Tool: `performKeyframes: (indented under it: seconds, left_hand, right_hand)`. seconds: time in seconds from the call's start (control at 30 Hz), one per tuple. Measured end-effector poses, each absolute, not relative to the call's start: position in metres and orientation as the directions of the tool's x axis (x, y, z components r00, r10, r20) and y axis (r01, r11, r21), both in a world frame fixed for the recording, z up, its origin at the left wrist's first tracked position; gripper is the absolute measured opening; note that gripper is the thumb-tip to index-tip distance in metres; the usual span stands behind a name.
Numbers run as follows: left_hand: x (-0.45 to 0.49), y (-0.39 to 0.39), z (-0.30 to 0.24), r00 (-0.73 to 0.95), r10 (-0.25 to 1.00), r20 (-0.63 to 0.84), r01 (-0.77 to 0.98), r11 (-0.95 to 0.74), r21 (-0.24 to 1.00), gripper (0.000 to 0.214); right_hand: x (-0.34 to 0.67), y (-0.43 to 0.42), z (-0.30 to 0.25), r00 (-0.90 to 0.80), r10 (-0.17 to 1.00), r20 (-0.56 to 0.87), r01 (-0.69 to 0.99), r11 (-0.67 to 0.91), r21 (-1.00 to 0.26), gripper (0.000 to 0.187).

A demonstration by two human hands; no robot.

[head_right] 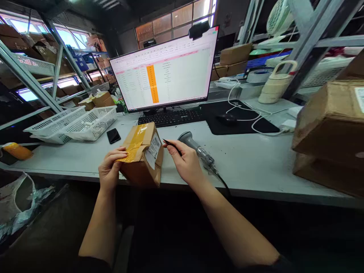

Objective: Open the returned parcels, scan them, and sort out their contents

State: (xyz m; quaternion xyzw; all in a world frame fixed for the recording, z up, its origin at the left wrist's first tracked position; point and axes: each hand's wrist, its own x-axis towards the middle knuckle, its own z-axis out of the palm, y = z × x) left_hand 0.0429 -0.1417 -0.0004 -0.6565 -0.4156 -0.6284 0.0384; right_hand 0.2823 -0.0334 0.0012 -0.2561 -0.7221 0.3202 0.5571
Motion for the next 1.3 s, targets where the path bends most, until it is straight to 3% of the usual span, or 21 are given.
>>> performKeyframes:
  seconds: [0.17, 0.27, 0.4, 0.5, 0.57, 0.67, 0.77, 0.87, 0.97, 1.13, 1.3]
  left_hand:
    - [0.015, -0.156, 0.002, -0.063, 0.619, 0.782, 0.402, -0.702, 0.588, 0.018]
    - [0.02, -0.171, 0.015, -0.03, 0.688, 0.725, 0.523, -0.608, 0.598, 0.02]
    - [0.054, -0.192, 0.032, -0.028, 0.658, 0.752, 0.88, -0.34, 0.331, 0.026]
    - [0.083, -0.196, 0.034, 0.014, 0.684, 0.729, 0.953, -0.23, 0.197, 0.045]
    - [0.093, -0.193, 0.031, 0.039, 0.679, 0.733, 0.951, -0.249, 0.18, 0.042]
    - [0.096, -0.188, 0.022, 0.086, 0.568, 0.819, 0.925, -0.351, 0.146, 0.034]
    - [0.093, -0.186, 0.013, 0.115, 0.456, 0.883, 0.902, -0.419, 0.099, 0.033]
    - [0.092, -0.188, 0.009, 0.109, 0.426, 0.898, 0.904, -0.419, 0.089, 0.034]
    - [0.093, -0.188, 0.007, 0.113, 0.421, 0.9, 0.903, -0.422, 0.084, 0.035]
    - [0.093, -0.185, 0.003, 0.101, 0.361, 0.927, 0.896, -0.437, 0.073, 0.038]
    - [0.093, -0.186, 0.0, 0.096, 0.355, 0.93, 0.896, -0.438, 0.075, 0.036]
  right_hand:
    - [0.273, 0.008, 0.021, -0.235, 0.693, 0.681, -0.031, 0.695, -0.718, 0.03]
    - [0.261, 0.027, 0.03, -0.345, 0.715, 0.608, -0.053, 0.631, -0.774, 0.034]
    - [0.253, 0.028, 0.025, -0.392, 0.691, 0.608, -0.057, 0.641, -0.765, 0.034]
    - [0.263, 0.015, 0.016, -0.32, 0.68, 0.66, -0.022, 0.691, -0.722, 0.032]
    - [0.277, 0.002, 0.015, -0.324, 0.651, 0.687, 0.02, 0.731, -0.683, 0.031]
    - [0.299, -0.02, 0.024, -0.381, 0.554, 0.74, 0.207, 0.832, -0.515, 0.031]
    - [0.315, -0.039, 0.037, -0.44, 0.425, 0.791, 0.468, 0.86, -0.202, 0.03]
    - [0.321, -0.049, 0.047, -0.513, 0.285, 0.809, 0.555, 0.83, 0.06, 0.026]
    - [0.321, -0.058, 0.055, -0.549, 0.172, 0.818, 0.527, 0.831, 0.179, 0.026]
    - [0.306, -0.08, 0.07, -0.666, -0.049, 0.745, 0.28, 0.909, 0.31, 0.021]
    - [0.288, -0.087, 0.079, -0.739, -0.113, 0.664, 0.219, 0.892, 0.396, 0.024]
